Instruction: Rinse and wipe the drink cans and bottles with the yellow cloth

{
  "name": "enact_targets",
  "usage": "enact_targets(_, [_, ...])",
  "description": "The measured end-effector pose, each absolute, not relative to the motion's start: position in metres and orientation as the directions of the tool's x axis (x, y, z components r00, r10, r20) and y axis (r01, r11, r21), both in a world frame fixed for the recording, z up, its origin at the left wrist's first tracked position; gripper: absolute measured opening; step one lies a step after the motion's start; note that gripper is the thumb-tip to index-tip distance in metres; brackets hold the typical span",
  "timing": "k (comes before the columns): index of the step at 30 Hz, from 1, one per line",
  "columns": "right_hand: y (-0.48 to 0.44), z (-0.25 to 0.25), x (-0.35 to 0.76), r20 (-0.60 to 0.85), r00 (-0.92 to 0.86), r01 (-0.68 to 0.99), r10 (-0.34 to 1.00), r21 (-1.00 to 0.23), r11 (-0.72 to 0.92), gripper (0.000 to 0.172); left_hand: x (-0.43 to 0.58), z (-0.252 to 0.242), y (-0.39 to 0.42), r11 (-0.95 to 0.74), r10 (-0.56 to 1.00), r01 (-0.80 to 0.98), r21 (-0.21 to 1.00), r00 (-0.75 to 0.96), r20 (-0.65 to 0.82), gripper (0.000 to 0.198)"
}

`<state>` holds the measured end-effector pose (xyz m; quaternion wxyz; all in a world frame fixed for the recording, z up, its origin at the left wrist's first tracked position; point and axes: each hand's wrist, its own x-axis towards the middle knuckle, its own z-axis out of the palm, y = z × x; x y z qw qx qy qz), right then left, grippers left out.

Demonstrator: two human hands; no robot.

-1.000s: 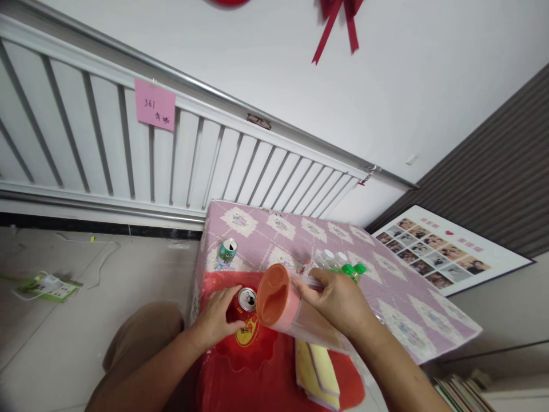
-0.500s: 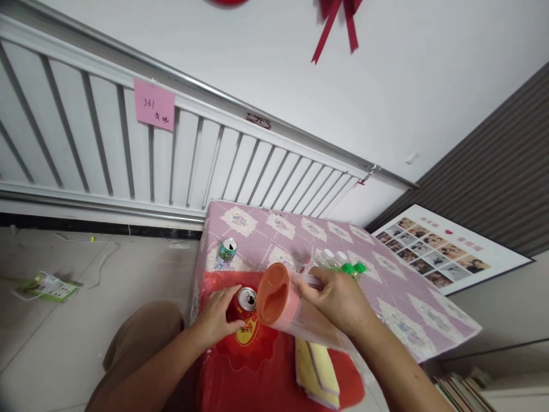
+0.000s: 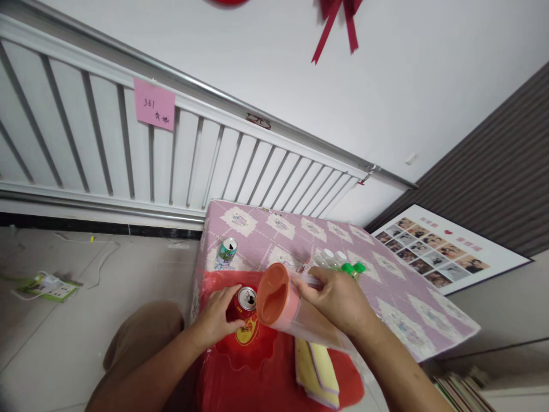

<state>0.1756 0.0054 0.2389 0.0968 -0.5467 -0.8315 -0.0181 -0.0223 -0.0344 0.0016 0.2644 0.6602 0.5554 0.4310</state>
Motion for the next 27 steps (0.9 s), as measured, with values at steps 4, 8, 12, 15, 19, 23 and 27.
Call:
enact_targets(4, [0.0052, 0.2392, 0.1748, 0.167, -0.378, 0.915, 0.911, -0.079, 0.395, 0.041, -0.0218, 0.0003, -0.0340, -0.248, 0.959, 0.503, 0.828, 0.007, 0.283, 0.083])
enact_targets(8, [0.0047, 0.2402, 0.1738, 0.166, -0.369, 0.918, 0.915, -0.089, 0.386, 0.040, -0.0217, 0.0000, -0.0335, -0.251, 0.959, 0.507, 0.825, 0.013, 0.283, 0.082])
enact_targets(12, [0.0043, 0.2409, 0.1738, 0.170, -0.380, 0.914, 0.909, -0.084, 0.398, 0.039, -0.0218, -0.0008, -0.0327, -0.247, 0.960, 0.513, 0.822, 0.016, 0.279, 0.082])
enact_targets(15, [0.0045, 0.2408, 0.1743, 0.170, -0.385, 0.912, 0.907, -0.079, 0.402, 0.041, -0.0219, -0.0018, -0.0324, -0.246, 0.960, 0.514, 0.821, 0.015, 0.279, 0.083])
enact_targets(19, [0.0049, 0.2405, 0.1751, 0.178, -0.386, 0.911, 0.905, -0.081, 0.404, 0.039, -0.0223, -0.0015, -0.0330, -0.247, 0.959, 0.508, 0.825, 0.006, 0.283, 0.083])
enact_targets(23, [0.0052, 0.2403, 0.1754, 0.174, -0.391, 0.910, 0.904, -0.073, 0.407, 0.039, -0.0223, -0.0014, -0.0331, -0.266, 0.954, 0.502, 0.823, 0.012, 0.301, 0.083])
enact_targets(27, [0.0046, 0.2405, 0.1742, 0.175, -0.383, 0.915, 0.907, -0.065, 0.399, 0.041, -0.0222, -0.0015, -0.0330, -0.259, 0.956, 0.510, 0.820, 0.013, 0.293, 0.082])
